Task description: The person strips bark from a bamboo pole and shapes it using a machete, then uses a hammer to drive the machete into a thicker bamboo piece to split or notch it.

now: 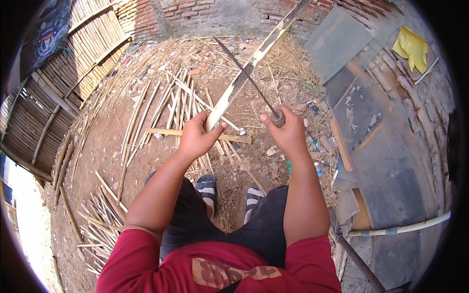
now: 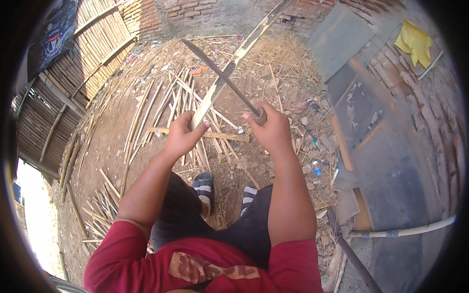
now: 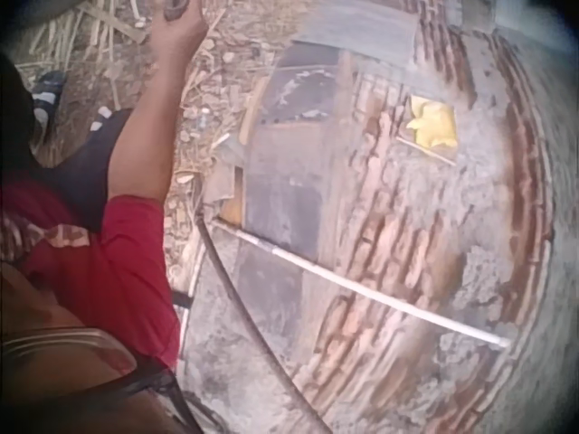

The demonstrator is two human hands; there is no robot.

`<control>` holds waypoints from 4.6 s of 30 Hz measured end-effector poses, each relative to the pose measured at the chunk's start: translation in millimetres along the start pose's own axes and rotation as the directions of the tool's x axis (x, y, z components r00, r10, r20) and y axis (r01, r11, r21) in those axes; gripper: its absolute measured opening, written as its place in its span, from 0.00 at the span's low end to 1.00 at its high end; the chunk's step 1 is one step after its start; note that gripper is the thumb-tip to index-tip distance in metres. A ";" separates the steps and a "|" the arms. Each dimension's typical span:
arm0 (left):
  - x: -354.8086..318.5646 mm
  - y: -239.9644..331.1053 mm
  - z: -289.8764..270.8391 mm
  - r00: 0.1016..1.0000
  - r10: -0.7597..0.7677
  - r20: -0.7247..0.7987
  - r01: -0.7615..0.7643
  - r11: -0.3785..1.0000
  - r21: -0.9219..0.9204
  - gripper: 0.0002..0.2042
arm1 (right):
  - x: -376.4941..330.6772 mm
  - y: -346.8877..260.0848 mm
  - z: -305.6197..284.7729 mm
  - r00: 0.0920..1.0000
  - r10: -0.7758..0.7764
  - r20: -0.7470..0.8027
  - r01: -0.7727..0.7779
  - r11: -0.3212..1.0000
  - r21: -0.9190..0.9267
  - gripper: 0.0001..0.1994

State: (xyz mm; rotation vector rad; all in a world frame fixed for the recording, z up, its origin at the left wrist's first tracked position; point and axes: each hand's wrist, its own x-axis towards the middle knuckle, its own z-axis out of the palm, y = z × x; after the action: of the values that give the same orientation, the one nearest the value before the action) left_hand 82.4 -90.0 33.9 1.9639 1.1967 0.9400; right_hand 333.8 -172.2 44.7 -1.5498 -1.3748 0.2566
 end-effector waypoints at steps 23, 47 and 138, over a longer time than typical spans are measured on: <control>-1.7 -56.6 -69.6 1.000 -0.013 0.006 0.011 0.939 0.343 0.20 | 26.0 -6.5 64.8 0.946 -0.188 0.264 0.299 0.819 -0.490 0.12; 0.6 -54.9 -54.1 0.994 0.090 0.068 -0.109 0.923 0.370 0.19 | 29.2 23.2 52.5 0.945 -0.206 0.254 0.311 0.807 -0.502 0.10; -221.7 -79.7 -121.6 0.976 -0.201 -0.078 0.216 0.890 0.402 0.20 | 15.3 4.0 57.4 0.841 -0.110 0.529 0.308 0.902 -0.303 0.19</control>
State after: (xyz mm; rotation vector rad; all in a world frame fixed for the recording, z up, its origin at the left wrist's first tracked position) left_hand -127.2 -243.5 -19.1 2.0806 1.6984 0.6503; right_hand 300.6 -128.6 21.3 -1.6890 -2.0999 0.2807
